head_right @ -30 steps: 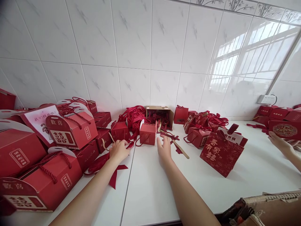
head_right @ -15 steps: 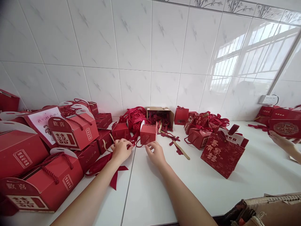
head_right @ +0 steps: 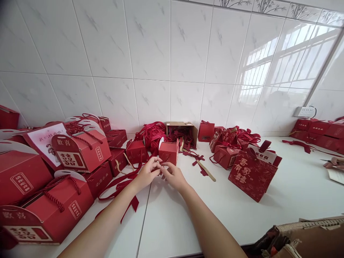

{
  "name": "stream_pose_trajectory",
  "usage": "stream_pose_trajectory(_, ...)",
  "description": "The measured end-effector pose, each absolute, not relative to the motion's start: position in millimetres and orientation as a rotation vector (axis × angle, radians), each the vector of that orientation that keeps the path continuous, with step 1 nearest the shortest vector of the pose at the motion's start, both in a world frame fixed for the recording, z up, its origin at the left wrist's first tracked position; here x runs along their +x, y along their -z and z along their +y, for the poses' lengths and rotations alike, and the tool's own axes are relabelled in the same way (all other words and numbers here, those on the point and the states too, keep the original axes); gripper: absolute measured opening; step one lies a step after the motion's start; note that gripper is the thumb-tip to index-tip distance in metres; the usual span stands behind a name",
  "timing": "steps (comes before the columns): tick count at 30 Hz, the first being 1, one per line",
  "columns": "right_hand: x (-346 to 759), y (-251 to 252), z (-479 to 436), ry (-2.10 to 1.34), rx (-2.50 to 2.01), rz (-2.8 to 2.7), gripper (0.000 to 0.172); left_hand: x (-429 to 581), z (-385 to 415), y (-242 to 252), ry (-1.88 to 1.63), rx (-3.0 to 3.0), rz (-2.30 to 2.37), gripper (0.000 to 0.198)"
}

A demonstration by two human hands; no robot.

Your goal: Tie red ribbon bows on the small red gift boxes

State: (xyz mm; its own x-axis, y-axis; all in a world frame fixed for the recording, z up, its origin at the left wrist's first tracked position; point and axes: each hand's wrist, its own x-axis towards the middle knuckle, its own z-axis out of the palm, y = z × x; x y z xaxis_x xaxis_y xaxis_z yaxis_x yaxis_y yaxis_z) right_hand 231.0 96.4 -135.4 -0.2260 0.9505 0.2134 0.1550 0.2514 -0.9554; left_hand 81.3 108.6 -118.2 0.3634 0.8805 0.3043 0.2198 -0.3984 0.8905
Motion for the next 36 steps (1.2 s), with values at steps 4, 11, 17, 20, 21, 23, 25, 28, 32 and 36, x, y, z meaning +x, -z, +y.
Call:
stream_pose_trajectory(4, 229, 134, 96, -1.312, -1.060, -1.490, 0.043, 82, 110, 117, -1.031, 1.753, 0.963, 0.041)
stream_pose_trajectory(11, 240, 130, 98, -1.343, -1.025, -1.320, 0.038, 75, 120, 126, -1.024, 1.760, 1.167, 0.031)
stream_pose_trajectory(17, 257, 125, 107, -1.458, -0.785, -0.855, 0.022, 65, 123, 132, -1.038, 1.878, 1.347, 0.024)
stream_pose_trajectory(20, 268, 121, 109, -1.457, -0.727, -0.682, 0.014, 60, 126, 135, -1.064, 1.923, 1.427, 0.026)
stream_pose_trajectory(21, 271, 119, 109, -1.465, -0.703, -0.629, 0.014, 58, 127, 136, -1.071, 1.931, 1.449, 0.027)
stream_pose_trajectory(23, 277, 114, 108, -1.484, -0.652, -0.551, 0.019, 56, 129, 136, -1.076, 1.949, 1.475, 0.027)
stream_pose_trajectory(25, 282, 111, 106, -1.532, -0.547, -0.455, 0.021, 56, 130, 136, -1.068, 1.971, 1.480, 0.026)
stream_pose_trajectory(28, 295, 111, 107, -1.567, -0.295, -0.273, 0.021, 55, 130, 136, -1.048, 1.999, 1.478, 0.025)
stream_pose_trajectory(32, 319, 124, 116, -1.313, -0.204, -0.104, 0.026, 51, 131, 133, -1.067, 1.985, 1.528, 0.024)
stream_pose_trajectory(36, 342, 141, 127, -1.150, -0.259, -0.041, 0.027, 44, 132, 130, -1.128, 1.929, 1.622, 0.020)
